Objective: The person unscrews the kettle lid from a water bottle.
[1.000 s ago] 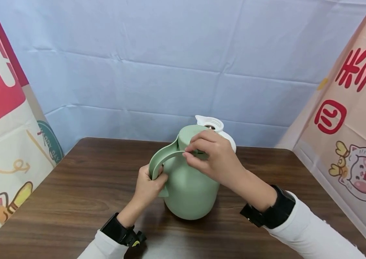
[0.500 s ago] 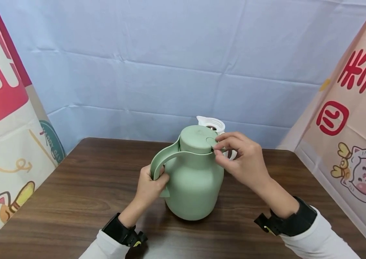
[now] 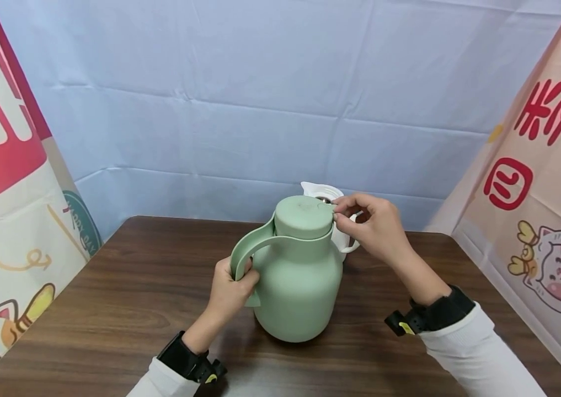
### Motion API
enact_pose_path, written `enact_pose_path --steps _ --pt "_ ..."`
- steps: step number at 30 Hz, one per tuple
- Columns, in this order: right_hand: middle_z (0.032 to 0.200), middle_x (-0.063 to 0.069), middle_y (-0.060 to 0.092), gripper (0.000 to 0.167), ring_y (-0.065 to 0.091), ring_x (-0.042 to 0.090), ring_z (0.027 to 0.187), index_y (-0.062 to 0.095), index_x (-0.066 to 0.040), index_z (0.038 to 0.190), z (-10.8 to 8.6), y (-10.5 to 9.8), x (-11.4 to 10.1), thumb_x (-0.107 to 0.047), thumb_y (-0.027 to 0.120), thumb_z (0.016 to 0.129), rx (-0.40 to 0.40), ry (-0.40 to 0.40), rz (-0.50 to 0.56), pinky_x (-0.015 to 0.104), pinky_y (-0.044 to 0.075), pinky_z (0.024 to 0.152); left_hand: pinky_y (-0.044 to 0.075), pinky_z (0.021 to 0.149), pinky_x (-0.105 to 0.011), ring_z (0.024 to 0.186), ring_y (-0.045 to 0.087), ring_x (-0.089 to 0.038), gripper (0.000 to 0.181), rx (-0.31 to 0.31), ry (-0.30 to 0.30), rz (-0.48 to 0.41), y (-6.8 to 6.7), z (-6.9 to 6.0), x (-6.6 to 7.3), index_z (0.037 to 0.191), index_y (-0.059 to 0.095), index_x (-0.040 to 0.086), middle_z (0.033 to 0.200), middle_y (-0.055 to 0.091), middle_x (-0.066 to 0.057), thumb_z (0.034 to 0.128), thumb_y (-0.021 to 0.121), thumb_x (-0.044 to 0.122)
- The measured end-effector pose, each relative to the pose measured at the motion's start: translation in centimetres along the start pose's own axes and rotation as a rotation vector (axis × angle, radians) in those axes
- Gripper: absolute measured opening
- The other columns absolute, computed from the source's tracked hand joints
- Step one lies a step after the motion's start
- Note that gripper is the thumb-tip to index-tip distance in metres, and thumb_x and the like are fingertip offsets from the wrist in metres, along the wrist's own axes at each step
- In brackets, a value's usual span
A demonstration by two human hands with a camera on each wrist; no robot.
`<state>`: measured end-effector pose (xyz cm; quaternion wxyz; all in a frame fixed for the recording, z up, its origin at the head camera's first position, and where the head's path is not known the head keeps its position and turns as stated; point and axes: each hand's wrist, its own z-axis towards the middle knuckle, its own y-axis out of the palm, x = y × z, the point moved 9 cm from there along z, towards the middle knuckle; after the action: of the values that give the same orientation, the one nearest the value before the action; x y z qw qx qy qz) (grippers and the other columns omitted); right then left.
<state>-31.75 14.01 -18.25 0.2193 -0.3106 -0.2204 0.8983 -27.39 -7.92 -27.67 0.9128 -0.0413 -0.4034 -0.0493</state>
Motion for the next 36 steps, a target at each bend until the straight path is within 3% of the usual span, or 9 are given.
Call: enact_pose_path --steps 4,12,17,22,31,36 --pt "0.087 0.002 0.068 0.01 0.058 0.008 0.07 0.066 -0.007 0.079 0.3 0.3 0.3 0.003 0.066 0.077 -0.025 -0.003 0.024 0.02 0.045 0.058 0.024 0.039 -0.028 0.039 0.018 -0.014 0.04 -0.007 0.006 -0.008 0.0 0.0 -0.3 0.06 0.023 0.008 0.049 0.017 0.002 0.0767 0.042 -0.023" --pt "0.088 0.002 0.068 0.011 0.057 0.015 0.077 0.066 -0.007 0.082 0.3 0.3 0.4 0.003 0.065 0.078 -0.066 -0.012 0.031 0.027 0.043 0.062 0.025 0.038 -0.028 0.038 0.019 -0.013 0.04 0.013 -0.006 -0.002 -0.5 -0.4 -3.1 0.061 0.023 0.009 0.048 0.016 0.001 0.0796 0.046 -0.019" --pt "0.096 0.004 0.064 0.021 0.054 0.021 0.092 0.063 -0.005 0.097 0.8 0.6 -0.2 0.002 0.065 0.077 -0.219 -0.032 -0.015 0.039 0.041 0.071 0.024 0.038 -0.028 0.039 0.018 -0.012 0.04 0.026 0.012 -0.013 -0.4 -0.6 -3.3 0.062 0.022 0.012 0.049 0.015 0.001 0.0797 0.046 -0.015" --pt "0.109 0.003 0.058 0.035 0.05 0.023 0.103 0.057 -0.008 0.111 1.3 0.8 -1.3 -0.005 0.067 0.078 -0.389 -0.046 -0.047 0.042 0.04 0.079 0.024 0.038 -0.026 0.039 0.018 -0.01 0.04 0.02 0.046 -0.018 -0.5 -0.6 -3.2 0.064 0.022 0.014 0.051 0.015 0.002 0.0786 0.045 -0.015" --pt "0.116 0.002 0.056 0.04 0.051 0.023 0.103 0.056 -0.011 0.116 1.7 1.2 -2.1 -0.013 0.071 0.079 -0.513 -0.054 -0.093 0.043 0.039 0.081 0.025 0.039 -0.027 0.038 0.02 -0.012 0.041 0.016 -0.007 -0.015 -0.5 -0.4 -3.2 0.061 0.023 0.01 0.048 0.017 0.001 0.0793 0.046 -0.018" --pt "0.123 0.007 0.052 0.052 0.048 0.026 0.11 0.053 -0.015 0.125 2.2 2.2 -2.4 -0.026 0.072 0.078 -0.648 -0.026 -0.162 0.046 0.038 0.086 0.025 0.039 -0.027 0.039 0.019 -0.012 0.041 -0.001 -0.004 -0.016 -0.3 -0.2 -2.2 0.061 0.022 0.009 0.049 0.016 0.001 0.0782 0.044 -0.022"
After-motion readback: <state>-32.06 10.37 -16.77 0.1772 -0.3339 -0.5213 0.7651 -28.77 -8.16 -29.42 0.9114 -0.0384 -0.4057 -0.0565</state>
